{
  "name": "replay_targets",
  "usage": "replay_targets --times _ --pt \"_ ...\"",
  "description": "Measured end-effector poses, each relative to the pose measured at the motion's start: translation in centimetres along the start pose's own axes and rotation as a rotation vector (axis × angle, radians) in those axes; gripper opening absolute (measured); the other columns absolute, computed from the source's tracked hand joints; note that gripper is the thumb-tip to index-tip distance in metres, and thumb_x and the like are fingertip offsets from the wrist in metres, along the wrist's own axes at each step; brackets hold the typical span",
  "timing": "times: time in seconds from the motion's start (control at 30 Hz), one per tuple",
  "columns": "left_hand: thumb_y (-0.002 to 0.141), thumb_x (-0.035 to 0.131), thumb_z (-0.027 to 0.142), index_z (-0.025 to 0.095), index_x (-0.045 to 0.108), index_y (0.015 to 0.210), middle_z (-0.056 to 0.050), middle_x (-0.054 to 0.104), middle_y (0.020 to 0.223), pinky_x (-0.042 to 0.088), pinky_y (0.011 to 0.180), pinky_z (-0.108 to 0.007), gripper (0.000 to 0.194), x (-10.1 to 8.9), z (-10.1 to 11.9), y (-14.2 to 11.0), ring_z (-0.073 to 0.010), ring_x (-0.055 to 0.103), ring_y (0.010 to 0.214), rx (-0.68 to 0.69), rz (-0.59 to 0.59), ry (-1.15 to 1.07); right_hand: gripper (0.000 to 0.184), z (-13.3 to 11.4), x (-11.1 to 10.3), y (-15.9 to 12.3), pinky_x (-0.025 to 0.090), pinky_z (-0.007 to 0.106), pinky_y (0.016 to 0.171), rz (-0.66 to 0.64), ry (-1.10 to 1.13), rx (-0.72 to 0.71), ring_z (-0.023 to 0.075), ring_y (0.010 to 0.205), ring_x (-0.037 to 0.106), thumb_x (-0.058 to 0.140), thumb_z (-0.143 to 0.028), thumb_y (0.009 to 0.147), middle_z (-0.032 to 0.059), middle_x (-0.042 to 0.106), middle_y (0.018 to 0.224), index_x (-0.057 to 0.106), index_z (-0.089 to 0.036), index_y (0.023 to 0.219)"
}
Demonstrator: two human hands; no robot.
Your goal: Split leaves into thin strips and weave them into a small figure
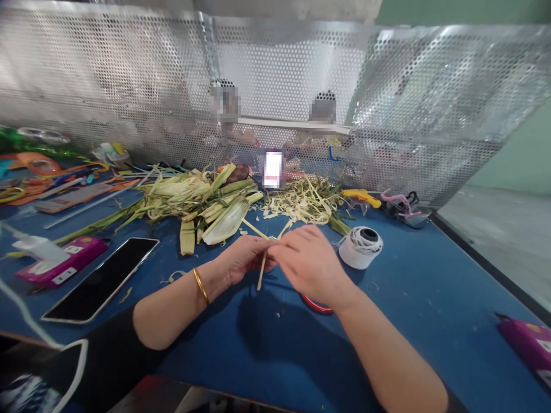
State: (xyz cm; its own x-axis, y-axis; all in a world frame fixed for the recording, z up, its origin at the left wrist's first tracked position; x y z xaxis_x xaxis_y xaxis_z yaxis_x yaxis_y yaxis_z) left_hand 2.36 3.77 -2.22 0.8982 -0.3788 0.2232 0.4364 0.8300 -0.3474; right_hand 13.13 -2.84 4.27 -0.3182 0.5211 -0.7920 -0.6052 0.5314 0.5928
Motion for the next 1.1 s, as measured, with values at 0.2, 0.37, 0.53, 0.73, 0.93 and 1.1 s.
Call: replay_targets --times 0.2,0.37,0.53,0.73,0.93,1.1 --pt "0.059 0.079 0.028 0.011 0.063 0.059 0.000 0.060 0.056 0.041 0.054 -0.022 0.024 -0.3 -0.4 0.5 -0.0087 0.052 0.053 0.024 0.031 -0.050 0.019 -2.7 3.3 0.0 0.035 0.033 0.075 -0.179 -0.206 -0.154 0.0203 0.078 0.054 0.046 -0.011 0.090 0.0064 0.062 0.079 0.064 -0.016 0.086" --pt "0.059 0.080 0.021 0.010 0.067 0.065 -0.001 0.064 0.063 0.048 0.066 -0.023 0.018 -0.1 0.7 0.3 -0.0087 0.057 0.059 0.033 -0.082 -0.101 0.023 -1.5 2.9 -0.4 0.036 0.032 0.071 0.012 -0.239 -0.038 0.0178 0.068 0.054 0.043 -0.009 0.091 0.0062 0.063 0.072 0.062 -0.013 0.079" --pt "0.072 0.072 0.018 0.010 0.072 0.069 -0.008 0.070 0.072 0.048 0.068 -0.022 0.008 -0.4 1.3 0.4 -0.0103 0.062 0.066 0.071 -0.083 -0.078 0.022 -2.2 2.5 -0.5 0.038 0.032 0.072 0.114 -0.190 -0.068 0.0172 0.071 0.057 0.045 -0.009 0.091 0.0057 0.066 0.072 0.063 -0.014 0.080" --pt "0.077 0.066 0.016 0.010 0.073 0.070 -0.010 0.072 0.077 0.049 0.070 -0.023 0.012 -0.7 1.3 0.6 -0.0111 0.064 0.068 0.083 -0.070 -0.071 0.028 -2.8 2.1 -0.4 0.041 0.031 0.077 0.110 -0.144 -0.161 0.0162 0.074 0.061 0.038 -0.010 0.094 0.0057 0.070 0.079 0.064 -0.015 0.088" --pt "0.077 0.066 0.018 0.012 0.072 0.075 -0.006 0.069 0.071 0.050 0.066 -0.024 0.008 -1.0 1.7 0.4 -0.0101 0.062 0.061 0.072 -0.017 -0.069 0.026 1.7 1.6 -0.9 0.042 0.036 0.077 0.116 -0.076 0.359 0.0241 0.086 0.062 0.045 -0.033 0.094 0.0123 0.070 0.098 0.060 -0.017 0.107" --pt "0.073 0.072 0.022 0.012 0.063 0.066 0.000 0.060 0.059 0.043 0.050 -0.020 0.015 -0.9 1.6 0.3 -0.0066 0.053 0.049 0.105 0.028 0.036 0.028 3.3 3.8 -1.7 0.035 0.025 0.056 -0.215 0.332 0.650 0.0154 0.058 0.055 0.042 -0.037 0.094 0.0000 0.064 0.064 0.058 -0.022 0.077"
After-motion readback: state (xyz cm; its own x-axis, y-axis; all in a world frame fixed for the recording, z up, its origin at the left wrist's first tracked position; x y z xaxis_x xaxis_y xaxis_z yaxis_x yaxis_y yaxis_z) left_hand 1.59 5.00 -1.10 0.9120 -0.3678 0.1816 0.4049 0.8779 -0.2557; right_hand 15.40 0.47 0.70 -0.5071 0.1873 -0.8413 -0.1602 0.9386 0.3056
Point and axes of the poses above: each hand's wrist, its own y-axis towards the middle knuckle, its own x-axis out of the palm, z = x × y, the point moved 5 cm from there along y, towards the middle knuckle
